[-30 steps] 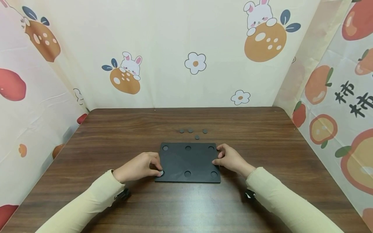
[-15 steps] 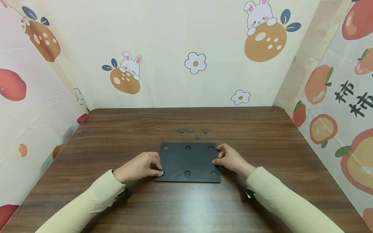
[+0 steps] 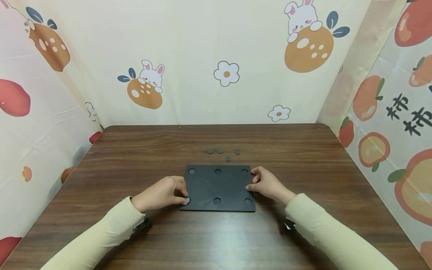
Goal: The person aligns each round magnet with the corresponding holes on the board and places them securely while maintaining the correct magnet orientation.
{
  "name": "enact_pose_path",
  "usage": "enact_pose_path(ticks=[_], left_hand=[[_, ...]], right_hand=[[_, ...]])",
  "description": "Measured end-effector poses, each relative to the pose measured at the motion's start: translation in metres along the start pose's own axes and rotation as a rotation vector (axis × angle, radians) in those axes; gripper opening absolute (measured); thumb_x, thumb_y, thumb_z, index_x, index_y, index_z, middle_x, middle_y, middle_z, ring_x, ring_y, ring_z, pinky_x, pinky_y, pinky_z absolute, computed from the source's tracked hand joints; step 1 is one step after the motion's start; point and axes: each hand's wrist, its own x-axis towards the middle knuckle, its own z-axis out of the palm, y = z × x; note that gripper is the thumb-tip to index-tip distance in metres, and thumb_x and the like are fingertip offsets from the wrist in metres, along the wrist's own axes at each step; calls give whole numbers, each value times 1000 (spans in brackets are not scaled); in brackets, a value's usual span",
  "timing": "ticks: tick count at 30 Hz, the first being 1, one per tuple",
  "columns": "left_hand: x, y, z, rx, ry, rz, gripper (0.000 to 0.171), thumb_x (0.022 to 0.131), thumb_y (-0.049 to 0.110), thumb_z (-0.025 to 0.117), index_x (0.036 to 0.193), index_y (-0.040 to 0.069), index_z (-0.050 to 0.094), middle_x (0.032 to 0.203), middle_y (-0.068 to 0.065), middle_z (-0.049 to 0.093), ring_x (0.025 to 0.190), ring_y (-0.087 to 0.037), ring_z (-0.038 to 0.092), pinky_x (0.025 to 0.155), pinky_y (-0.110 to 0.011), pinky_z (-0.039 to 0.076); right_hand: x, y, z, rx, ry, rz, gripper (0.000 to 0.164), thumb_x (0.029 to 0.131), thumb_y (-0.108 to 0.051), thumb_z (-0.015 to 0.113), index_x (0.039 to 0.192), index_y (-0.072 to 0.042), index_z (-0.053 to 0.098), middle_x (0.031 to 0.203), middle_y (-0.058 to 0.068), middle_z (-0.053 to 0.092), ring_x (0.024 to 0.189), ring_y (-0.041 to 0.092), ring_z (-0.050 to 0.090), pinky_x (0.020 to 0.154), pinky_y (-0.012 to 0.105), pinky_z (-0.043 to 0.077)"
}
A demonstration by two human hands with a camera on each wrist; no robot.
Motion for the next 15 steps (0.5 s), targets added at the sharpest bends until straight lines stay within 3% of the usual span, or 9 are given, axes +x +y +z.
enact_pose_path(ticks=[15], left_hand=[[6, 0, 1, -3, 2, -19, 8, 81, 23, 81, 86, 18, 78, 87, 11, 60, 81, -5, 57, 74, -22, 51]], right_hand=[[7, 4, -5, 6, -9, -9, 63, 86, -18, 75, 135, 4, 43, 94, 9, 55, 78, 20, 51, 68, 32, 44]])
